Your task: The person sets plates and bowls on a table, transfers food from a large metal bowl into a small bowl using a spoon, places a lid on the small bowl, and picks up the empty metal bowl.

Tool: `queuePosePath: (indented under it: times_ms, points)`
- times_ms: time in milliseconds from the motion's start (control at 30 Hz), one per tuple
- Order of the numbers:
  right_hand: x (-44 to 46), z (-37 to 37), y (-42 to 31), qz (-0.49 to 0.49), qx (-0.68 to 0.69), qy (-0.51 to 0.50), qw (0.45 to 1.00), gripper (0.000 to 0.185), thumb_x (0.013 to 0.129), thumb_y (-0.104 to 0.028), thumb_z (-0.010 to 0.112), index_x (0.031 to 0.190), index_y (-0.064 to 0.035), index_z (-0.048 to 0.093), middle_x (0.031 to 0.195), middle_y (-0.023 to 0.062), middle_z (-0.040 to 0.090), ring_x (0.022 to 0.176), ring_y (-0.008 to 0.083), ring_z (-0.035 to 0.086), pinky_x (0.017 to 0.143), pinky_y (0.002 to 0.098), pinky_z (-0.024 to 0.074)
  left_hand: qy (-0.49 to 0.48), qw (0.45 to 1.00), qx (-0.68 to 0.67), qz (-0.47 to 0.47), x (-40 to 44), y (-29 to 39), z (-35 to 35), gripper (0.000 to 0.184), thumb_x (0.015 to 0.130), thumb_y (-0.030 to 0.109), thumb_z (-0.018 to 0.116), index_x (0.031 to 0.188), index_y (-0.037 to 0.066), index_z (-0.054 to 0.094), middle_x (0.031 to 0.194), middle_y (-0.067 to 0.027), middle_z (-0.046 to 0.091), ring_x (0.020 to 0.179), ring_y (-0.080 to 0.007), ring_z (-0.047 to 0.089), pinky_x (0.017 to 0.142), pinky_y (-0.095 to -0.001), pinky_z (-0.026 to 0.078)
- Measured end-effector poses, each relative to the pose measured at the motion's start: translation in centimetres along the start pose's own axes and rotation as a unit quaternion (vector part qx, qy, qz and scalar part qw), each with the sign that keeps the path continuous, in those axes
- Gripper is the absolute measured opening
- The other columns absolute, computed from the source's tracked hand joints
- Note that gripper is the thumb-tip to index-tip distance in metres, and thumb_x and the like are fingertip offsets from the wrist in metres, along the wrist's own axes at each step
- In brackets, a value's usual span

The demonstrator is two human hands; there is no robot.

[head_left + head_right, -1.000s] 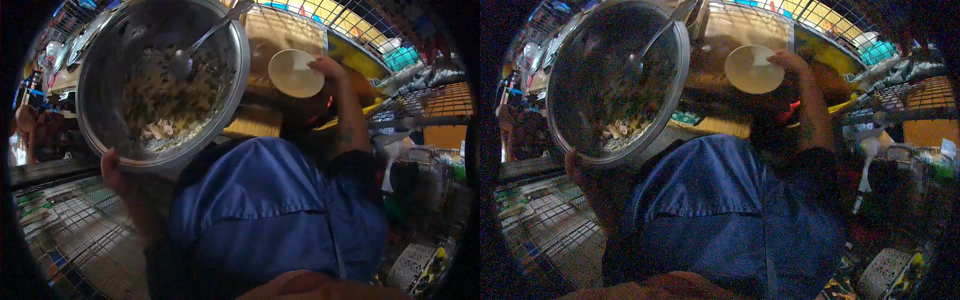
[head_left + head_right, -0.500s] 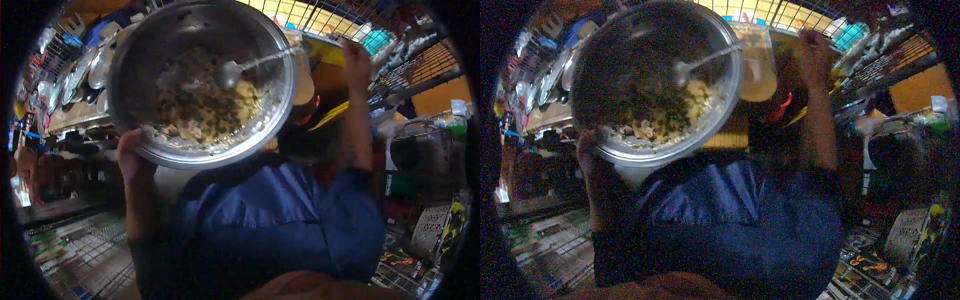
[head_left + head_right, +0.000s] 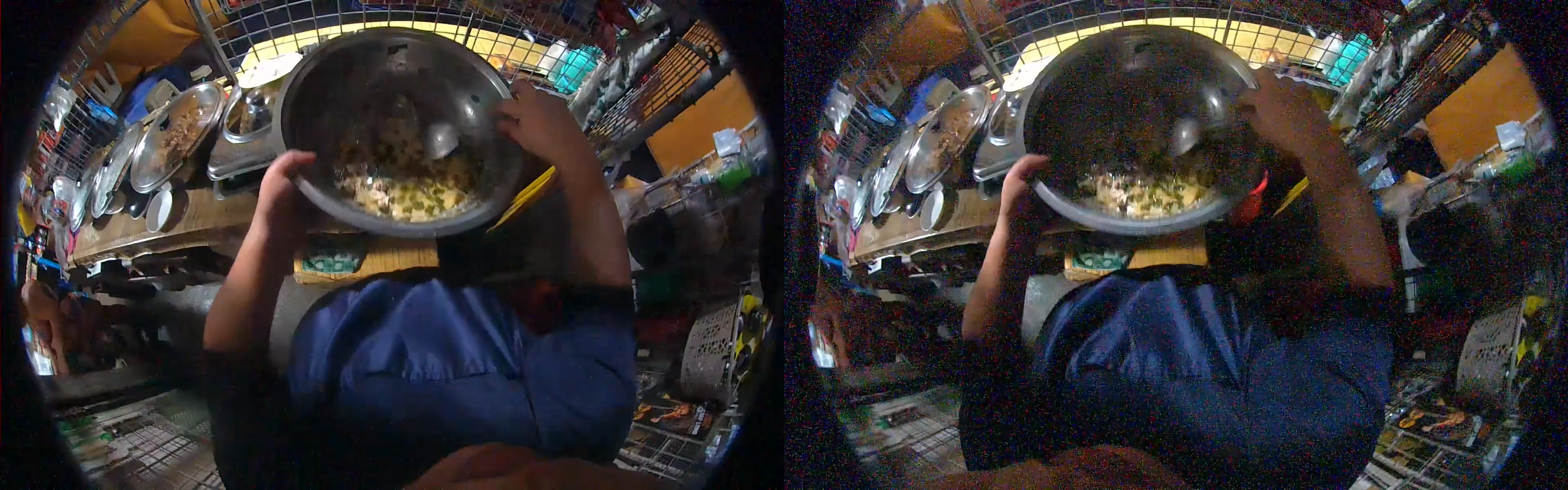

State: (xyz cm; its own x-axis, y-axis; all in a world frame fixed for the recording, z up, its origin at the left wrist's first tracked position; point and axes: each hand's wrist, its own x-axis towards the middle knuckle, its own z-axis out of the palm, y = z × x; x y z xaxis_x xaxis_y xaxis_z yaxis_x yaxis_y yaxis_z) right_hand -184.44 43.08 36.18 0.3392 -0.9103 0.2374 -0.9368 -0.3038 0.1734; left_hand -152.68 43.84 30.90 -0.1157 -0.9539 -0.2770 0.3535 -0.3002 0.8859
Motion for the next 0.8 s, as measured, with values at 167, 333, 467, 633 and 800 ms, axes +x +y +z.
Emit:
queuePosePath:
  times_ms: [167,333,467,633,800]
  points:
    - [1.3,3.0,5.2,-0.008,0.042,0.008,0.999,0.014,0.068,-0.020,0.054,0.080,-0.0113,0.057,0.083,0.0096,0.050,0.077,0.0270,0.052,0.067,0.0353,0.0420,-0.032,0.994,-0.101,-0.022,4.5,-2.0,3.1,0.017,0.069,0.021,0.046,0.071,0.004,0.048,0.056,-0.0083,0.048,0.056,-0.0228,0.052,0.055,-0.0376,0.045]
    - [3.4,3.9,7.5,0.020,-0.077,0.030,0.996,0.013,0.069,-0.018,0.050,0.077,-0.0108,0.058,0.069,0.0116,0.055,0.074,0.0278,0.053,0.065,0.0366,0.0418,-0.048,0.997,-0.037,0.057,9.4,-3.2,5.4,0.021,0.071,0.019,0.041,0.081,0.002,0.045,0.075,-0.0143,0.051,0.064,-0.0297,0.052,0.060,-0.0479,0.044]
    - [4.7,6.0,8.6,0.056,-0.069,0.141,0.986,0.015,0.070,-0.019,0.049,0.079,-0.0092,0.056,0.073,0.0126,0.056,0.073,0.0297,0.053,0.065,0.0393,0.0414,-0.066,0.992,-0.100,0.039,11.1,-4.1,7.1,0.031,0.073,0.021,0.041,0.097,0.001,0.044,0.087,-0.0158,0.049,0.079,-0.0302,0.051,0.069,-0.0468,0.044]
    - [6.0,9.8,9.2,0.086,0.129,0.101,0.983,0.017,0.072,-0.020,0.049,0.084,-0.0092,0.054,0.079,0.0142,0.056,0.078,0.0306,0.053,0.067,0.0391,0.0416,-0.057,0.993,-0.014,0.106,12.3,-4.6,6.9,0.031,0.072,0.023,0.043,0.093,0.001,0.046,0.089,-0.0149,0.050,0.077,-0.0274,0.052,0.067,-0.0443,0.045]
    - [7.8,10.7,8.7,0.088,0.088,0.076,0.989,0.017,0.072,-0.019,0.048,0.086,-0.0107,0.054,0.084,0.0138,0.056,0.081,0.0301,0.054,0.068,0.0383,0.0422,-0.046,0.992,-0.082,0.081,13.7,-4.8,7.6,0.033,0.071,0.018,0.041,0.097,-0.002,0.044,0.090,-0.0160,0.051,0.077,-0.0288,0.052,0.067,-0.0438,0.045]
